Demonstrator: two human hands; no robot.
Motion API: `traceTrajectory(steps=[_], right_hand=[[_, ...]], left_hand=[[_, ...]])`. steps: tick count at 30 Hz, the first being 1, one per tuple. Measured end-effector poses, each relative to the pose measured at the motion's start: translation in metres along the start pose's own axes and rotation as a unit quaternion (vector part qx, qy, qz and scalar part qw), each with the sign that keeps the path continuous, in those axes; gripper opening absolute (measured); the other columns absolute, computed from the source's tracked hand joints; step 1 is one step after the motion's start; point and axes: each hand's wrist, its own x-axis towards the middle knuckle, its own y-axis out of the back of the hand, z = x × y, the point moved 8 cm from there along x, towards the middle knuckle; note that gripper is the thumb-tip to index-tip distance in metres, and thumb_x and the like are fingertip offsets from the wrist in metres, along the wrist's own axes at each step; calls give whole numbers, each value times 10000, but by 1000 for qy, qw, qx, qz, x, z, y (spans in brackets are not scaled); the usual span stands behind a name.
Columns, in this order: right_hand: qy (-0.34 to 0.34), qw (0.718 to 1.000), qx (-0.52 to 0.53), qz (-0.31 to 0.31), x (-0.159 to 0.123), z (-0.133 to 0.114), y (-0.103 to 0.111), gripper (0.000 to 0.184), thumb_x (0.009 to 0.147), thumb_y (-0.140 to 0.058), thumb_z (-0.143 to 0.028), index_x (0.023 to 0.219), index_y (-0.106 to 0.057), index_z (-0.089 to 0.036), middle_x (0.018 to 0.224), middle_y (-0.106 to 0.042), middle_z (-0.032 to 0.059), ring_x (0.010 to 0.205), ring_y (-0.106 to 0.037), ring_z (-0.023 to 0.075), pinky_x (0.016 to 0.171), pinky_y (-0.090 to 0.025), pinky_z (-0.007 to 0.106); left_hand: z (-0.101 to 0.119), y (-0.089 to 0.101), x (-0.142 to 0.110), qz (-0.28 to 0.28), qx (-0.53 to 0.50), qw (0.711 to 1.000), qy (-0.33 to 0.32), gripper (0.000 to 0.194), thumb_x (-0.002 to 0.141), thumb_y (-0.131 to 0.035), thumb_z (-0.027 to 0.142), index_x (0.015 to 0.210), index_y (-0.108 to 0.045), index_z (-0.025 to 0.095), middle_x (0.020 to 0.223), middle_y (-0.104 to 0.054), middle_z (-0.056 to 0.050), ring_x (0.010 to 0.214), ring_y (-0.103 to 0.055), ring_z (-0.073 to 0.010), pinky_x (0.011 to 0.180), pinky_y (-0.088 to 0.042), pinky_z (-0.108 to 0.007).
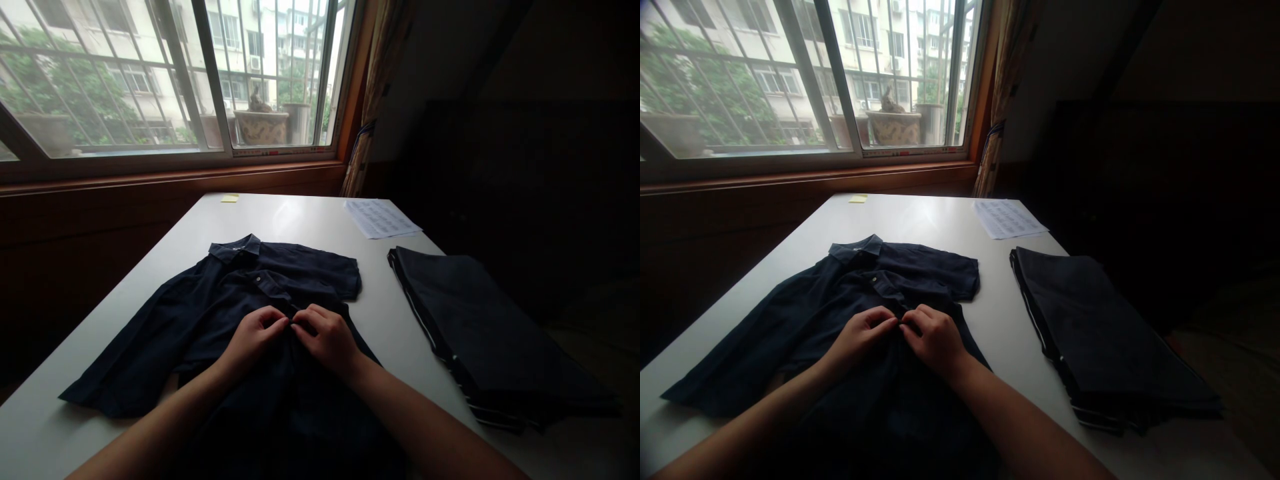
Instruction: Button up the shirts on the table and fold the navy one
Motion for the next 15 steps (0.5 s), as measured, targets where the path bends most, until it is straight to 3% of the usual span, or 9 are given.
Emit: traceTrajectory(steps=[15], right_hand=[[1, 1000, 1, -1, 0, 1, 0, 58, 907, -632, -240, 945, -668, -215, 842, -659, 30, 751, -646, 163, 694, -507, 268]], left_hand=[[2, 0, -1, -1, 2, 1000, -2, 280, 855, -623, 427, 842, -724, 166, 842, -722, -42, 806, -643, -198, 738, -470, -253]])
